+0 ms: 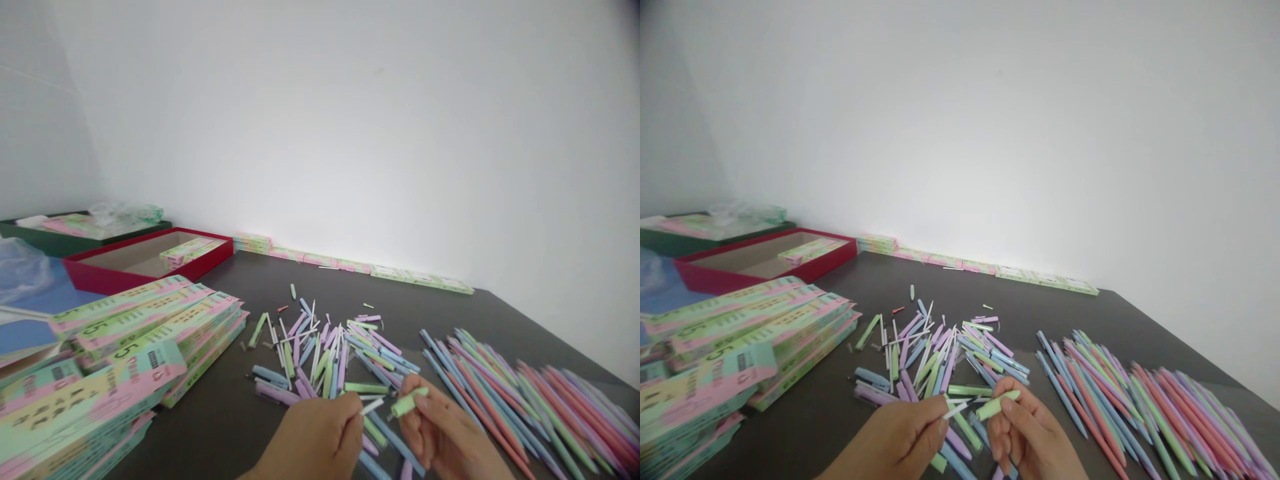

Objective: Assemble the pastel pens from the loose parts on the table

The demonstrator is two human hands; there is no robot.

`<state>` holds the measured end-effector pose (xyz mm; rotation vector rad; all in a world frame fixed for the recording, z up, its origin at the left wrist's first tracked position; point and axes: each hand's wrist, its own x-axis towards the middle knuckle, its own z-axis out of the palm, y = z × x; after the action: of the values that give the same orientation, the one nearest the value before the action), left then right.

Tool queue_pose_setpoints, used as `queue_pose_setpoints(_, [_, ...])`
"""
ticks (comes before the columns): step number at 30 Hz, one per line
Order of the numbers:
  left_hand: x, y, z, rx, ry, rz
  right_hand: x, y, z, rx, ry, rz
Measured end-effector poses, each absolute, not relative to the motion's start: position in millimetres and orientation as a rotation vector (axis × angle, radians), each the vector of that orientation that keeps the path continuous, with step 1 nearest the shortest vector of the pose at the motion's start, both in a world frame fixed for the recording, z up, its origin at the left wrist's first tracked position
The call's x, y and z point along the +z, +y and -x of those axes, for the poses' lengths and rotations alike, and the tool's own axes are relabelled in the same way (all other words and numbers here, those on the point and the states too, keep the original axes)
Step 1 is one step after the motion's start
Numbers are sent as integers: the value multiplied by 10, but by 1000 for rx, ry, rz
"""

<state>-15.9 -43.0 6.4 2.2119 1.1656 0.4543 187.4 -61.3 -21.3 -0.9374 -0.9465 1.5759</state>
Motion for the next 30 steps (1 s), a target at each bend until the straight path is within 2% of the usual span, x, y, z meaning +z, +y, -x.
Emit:
queue_pose_setpoints(6, [129,-393,175,295,1196,-2265,-383,-533,-1898,1743,-603,762])
queue_pose_setpoints(14, [3,-352,171,78,1191,-2284,-391,-515,-1934,1758,-475,670])
queue_pose_setpoints(30, [-20,-306,165,111,1166,-2269,-407,-531,-1889,1826,-497,542])
